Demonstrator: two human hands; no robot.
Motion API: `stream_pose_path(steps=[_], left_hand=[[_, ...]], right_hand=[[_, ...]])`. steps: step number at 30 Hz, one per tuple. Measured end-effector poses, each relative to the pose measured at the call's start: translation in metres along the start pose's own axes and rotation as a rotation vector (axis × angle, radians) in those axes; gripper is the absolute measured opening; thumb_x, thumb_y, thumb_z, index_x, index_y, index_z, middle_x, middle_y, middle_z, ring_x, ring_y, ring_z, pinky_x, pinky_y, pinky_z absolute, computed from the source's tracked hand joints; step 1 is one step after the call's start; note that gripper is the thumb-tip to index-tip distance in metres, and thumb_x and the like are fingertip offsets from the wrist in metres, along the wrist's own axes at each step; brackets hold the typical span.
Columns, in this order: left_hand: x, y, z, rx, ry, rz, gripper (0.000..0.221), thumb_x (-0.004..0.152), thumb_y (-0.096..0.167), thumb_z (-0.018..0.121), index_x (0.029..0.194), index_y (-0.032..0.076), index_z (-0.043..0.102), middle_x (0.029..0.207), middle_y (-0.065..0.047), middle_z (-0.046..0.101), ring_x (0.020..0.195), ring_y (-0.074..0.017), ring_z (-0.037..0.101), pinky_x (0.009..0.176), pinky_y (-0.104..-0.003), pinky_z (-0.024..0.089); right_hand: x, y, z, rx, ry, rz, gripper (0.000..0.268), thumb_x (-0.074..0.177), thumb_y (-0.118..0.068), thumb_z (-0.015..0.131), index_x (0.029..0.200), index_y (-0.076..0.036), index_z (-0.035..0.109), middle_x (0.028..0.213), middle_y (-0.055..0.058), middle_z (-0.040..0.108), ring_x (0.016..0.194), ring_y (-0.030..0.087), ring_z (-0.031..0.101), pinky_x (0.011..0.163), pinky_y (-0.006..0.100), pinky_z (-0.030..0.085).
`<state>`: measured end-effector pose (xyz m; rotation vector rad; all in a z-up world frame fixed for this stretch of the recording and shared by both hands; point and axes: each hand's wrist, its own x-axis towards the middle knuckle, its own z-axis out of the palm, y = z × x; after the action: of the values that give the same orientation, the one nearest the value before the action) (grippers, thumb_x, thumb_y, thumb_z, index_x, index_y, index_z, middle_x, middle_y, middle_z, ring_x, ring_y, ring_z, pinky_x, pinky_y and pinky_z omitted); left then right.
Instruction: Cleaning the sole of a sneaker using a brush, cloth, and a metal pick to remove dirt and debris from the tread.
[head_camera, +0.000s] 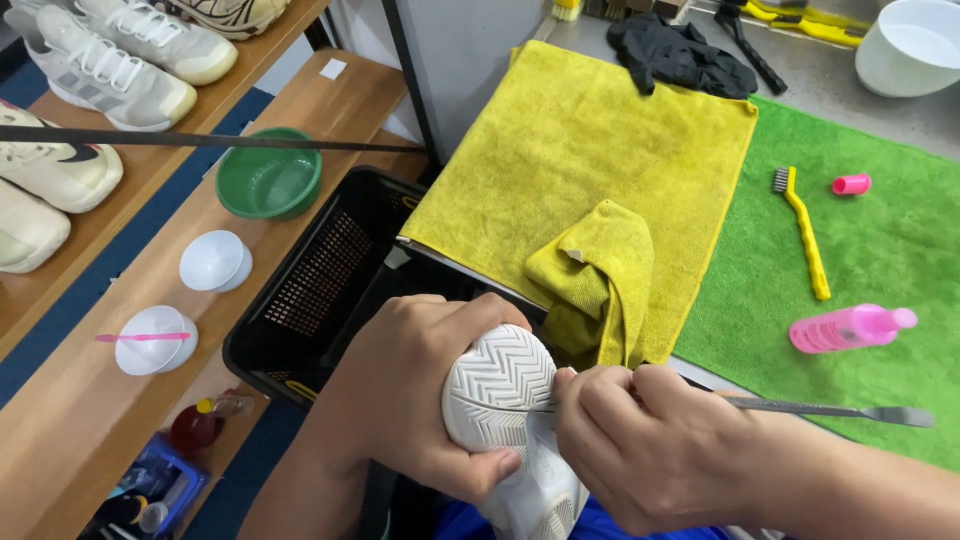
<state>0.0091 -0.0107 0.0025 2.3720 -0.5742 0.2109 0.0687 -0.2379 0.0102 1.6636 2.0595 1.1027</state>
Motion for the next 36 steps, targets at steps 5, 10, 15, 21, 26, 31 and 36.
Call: stream_pose_path(steps=[5, 10, 15, 21, 26, 31, 36], left_hand=[[-0.001, 0.0, 0.0, 0.031, -0.007, 0.014, 0.069, 0.056, 0.058, 0.065, 0.107, 0.011, 0.061, 0.084, 0.001, 0.07, 0.067, -0.027, 0.068, 0.066, -0.04, 0.048], [-0.001, 0.001, 0.002, 0.039, 0.012, -0.019, 0.068, 0.054, 0.057, 0.066, 0.104, 0.012, 0.061, 0.076, 0.0, 0.069, 0.065, -0.028, 0.068, 0.062, -0.04, 0.048], [0.0, 0.002, 0.0, 0.013, 0.032, -0.041, 0.062, 0.054, 0.054, 0.068, 0.098, 0.011, 0.06, 0.066, -0.001, 0.065, 0.056, -0.0262, 0.066, 0.054, -0.037, 0.046], [-0.001, 0.008, -0.004, 0.044, 0.012, -0.045, 0.067, 0.055, 0.056, 0.066, 0.102, 0.009, 0.06, 0.071, -0.003, 0.068, 0.064, -0.0299, 0.069, 0.058, -0.041, 0.048], [-0.004, 0.012, -0.001, 0.108, -0.008, -0.036, 0.066, 0.053, 0.058, 0.07, 0.1, 0.012, 0.059, 0.076, 0.002, 0.067, 0.062, -0.029, 0.066, 0.061, -0.043, 0.045], [-0.003, 0.011, -0.007, 0.075, 0.033, 0.025, 0.066, 0.05, 0.054, 0.069, 0.101, 0.012, 0.06, 0.077, 0.003, 0.068, 0.059, -0.0267, 0.065, 0.061, -0.04, 0.047], [-0.01, -0.022, -0.019, -0.064, 0.118, 0.185, 0.068, 0.068, 0.062, 0.052, 0.108, 0.008, 0.064, 0.098, -0.005, 0.075, 0.069, -0.0221, 0.069, 0.071, -0.036, 0.052]], right_hand=[[-0.003, 0.005, 0.001, -0.004, 0.054, -0.056, 0.022, 0.103, -0.007, 0.054, 0.094, 0.007, 0.068, 0.079, 0.011, 0.059, 0.066, 0.018, 0.054, 0.051, 0.027, 0.037], [-0.003, -0.003, -0.002, 0.03, 0.028, -0.018, 0.018, 0.103, -0.006, 0.057, 0.092, 0.005, 0.066, 0.078, 0.007, 0.056, 0.065, 0.017, 0.053, 0.051, 0.028, 0.037], [-0.015, -0.032, 0.012, 0.479, -0.043, 0.313, 0.021, 0.102, -0.01, 0.05, 0.106, 0.007, 0.061, 0.082, 0.009, 0.053, 0.064, 0.024, 0.051, 0.047, 0.037, 0.039], [-0.008, -0.05, 0.012, 0.813, 0.094, 0.828, 0.01, 0.095, -0.011, 0.06, 0.103, -0.006, 0.065, 0.086, 0.006, 0.065, 0.06, 0.021, 0.061, 0.048, 0.034, 0.048], [-0.009, -0.046, 0.007, 0.608, 0.015, 0.573, 0.021, 0.099, -0.006, 0.046, 0.105, 0.006, 0.062, 0.081, 0.011, 0.055, 0.059, 0.025, 0.051, 0.049, 0.037, 0.045], [-0.017, -0.046, 0.006, 0.664, 0.013, 0.688, 0.016, 0.098, -0.01, 0.051, 0.106, -0.001, 0.062, 0.085, 0.008, 0.059, 0.063, 0.024, 0.056, 0.051, 0.036, 0.046], [-0.026, -0.037, -0.002, 0.943, 0.25, 1.209, 0.006, 0.088, -0.007, 0.065, 0.087, -0.002, 0.068, 0.08, 0.006, 0.074, 0.065, 0.012, 0.071, 0.064, 0.021, 0.057]])
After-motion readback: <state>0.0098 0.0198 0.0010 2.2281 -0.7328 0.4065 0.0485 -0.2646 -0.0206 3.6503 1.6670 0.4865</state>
